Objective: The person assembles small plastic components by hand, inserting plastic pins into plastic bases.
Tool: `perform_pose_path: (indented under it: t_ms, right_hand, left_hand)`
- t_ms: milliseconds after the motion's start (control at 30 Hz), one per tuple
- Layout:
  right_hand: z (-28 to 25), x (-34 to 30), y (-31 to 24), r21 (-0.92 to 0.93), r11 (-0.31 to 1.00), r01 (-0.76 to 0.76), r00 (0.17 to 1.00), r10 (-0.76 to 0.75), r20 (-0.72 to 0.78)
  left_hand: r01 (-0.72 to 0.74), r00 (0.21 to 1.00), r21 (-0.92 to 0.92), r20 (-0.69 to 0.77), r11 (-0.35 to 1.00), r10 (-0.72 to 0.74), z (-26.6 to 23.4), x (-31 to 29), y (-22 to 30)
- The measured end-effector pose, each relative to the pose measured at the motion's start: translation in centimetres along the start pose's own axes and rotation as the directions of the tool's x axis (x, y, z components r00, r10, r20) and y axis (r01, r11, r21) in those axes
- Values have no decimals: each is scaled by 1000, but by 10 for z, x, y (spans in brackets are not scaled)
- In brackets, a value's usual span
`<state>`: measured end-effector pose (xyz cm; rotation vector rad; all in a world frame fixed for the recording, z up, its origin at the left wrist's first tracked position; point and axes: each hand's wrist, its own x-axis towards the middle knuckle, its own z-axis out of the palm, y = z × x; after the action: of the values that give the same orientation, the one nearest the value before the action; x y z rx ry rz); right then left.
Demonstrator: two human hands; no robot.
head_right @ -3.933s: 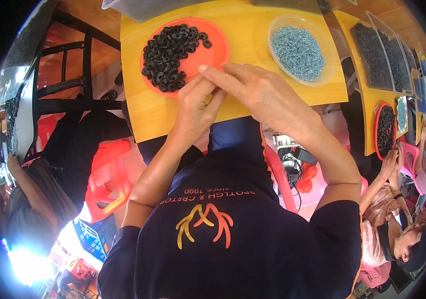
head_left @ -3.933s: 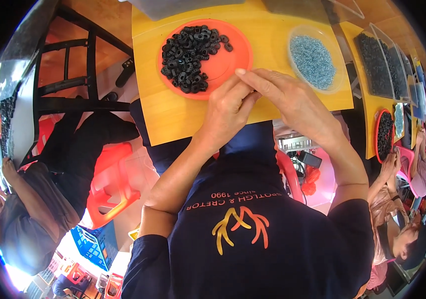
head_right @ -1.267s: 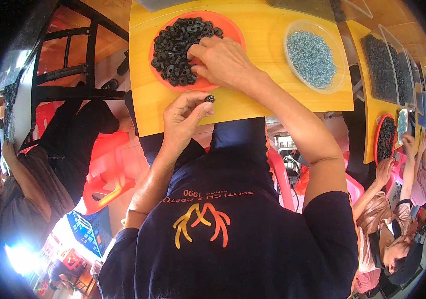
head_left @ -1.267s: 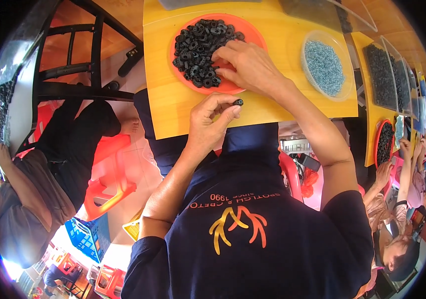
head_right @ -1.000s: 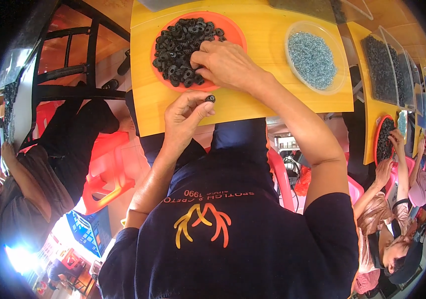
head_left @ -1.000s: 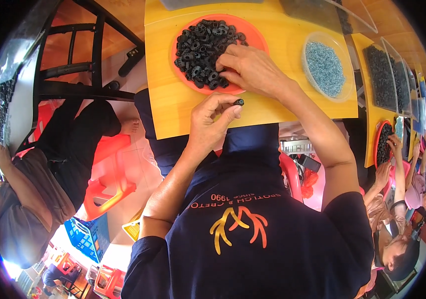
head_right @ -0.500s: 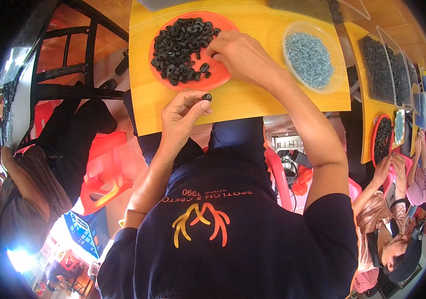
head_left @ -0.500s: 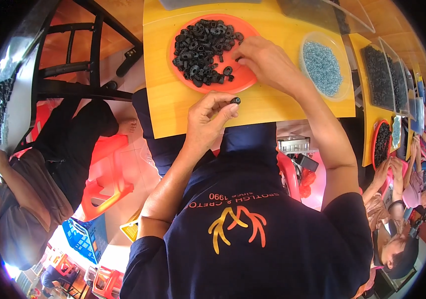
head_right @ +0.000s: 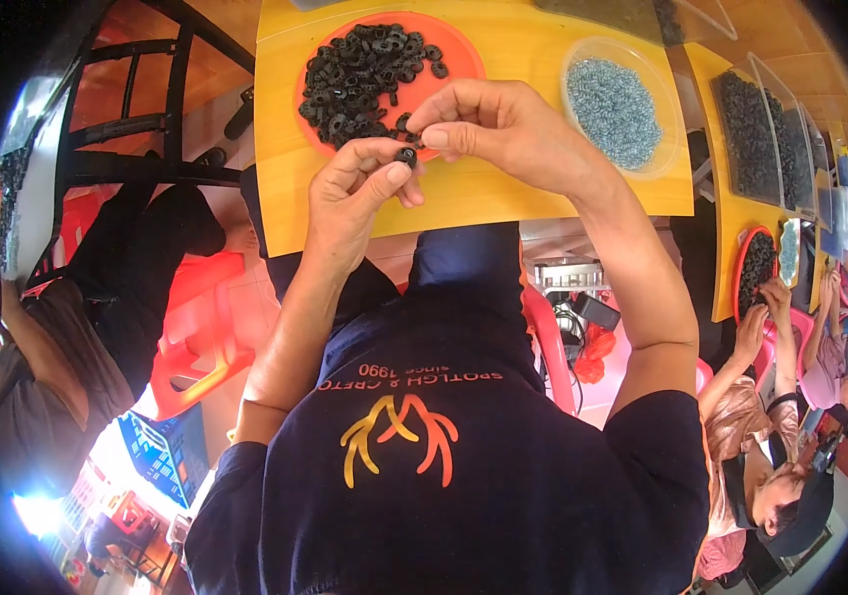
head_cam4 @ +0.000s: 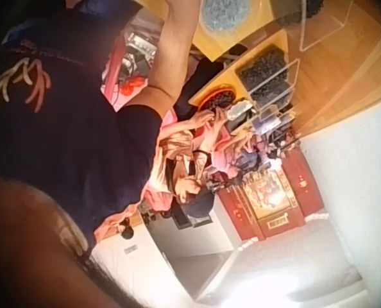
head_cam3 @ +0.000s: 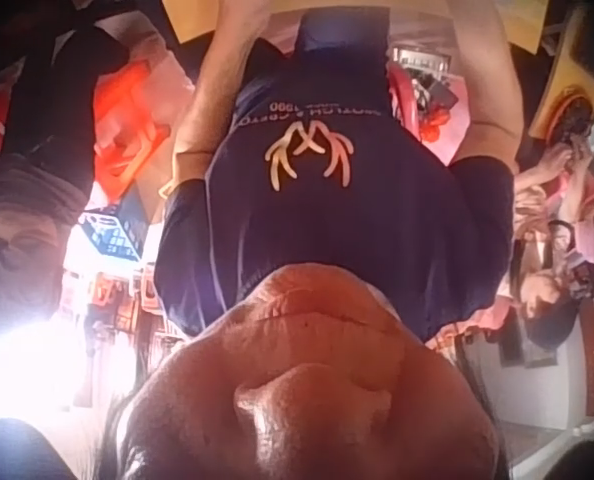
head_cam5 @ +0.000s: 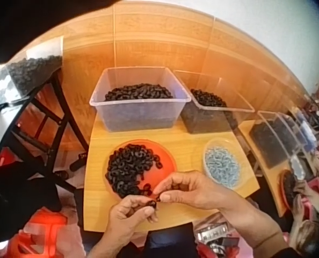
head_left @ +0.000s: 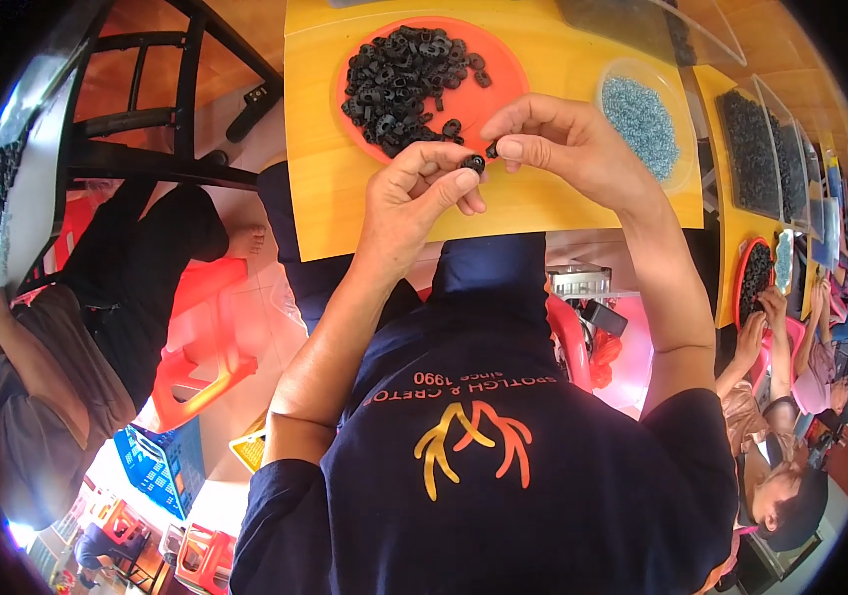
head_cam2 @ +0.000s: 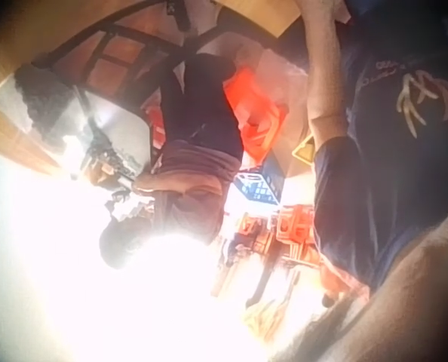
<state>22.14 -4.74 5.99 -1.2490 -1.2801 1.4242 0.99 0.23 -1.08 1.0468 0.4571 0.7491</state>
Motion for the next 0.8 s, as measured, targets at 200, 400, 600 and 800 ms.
perform_pose_path:
  t_ms: [200,400,600,800]
  right_hand:
    - [7,-2,-2,-37,999,-14,1000,14,9]
    - [10,-3,-4,-80,996,-37,999,37,-5]
    - [15,-14,0,-128,990,-56,998,51,-44]
    - [10,-35,-2,-450,883,-135,985,167,32]
  left_hand:
    - [-2,1000,13,-9,1000,2,1,0,5]
    - [6,1000,58,1,998,-6,0,-1,5]
    - [5,999,-17,51,1000,-5,3,-3,-3]
    - [132,981,67,135,989,-140,11,-16,-4]
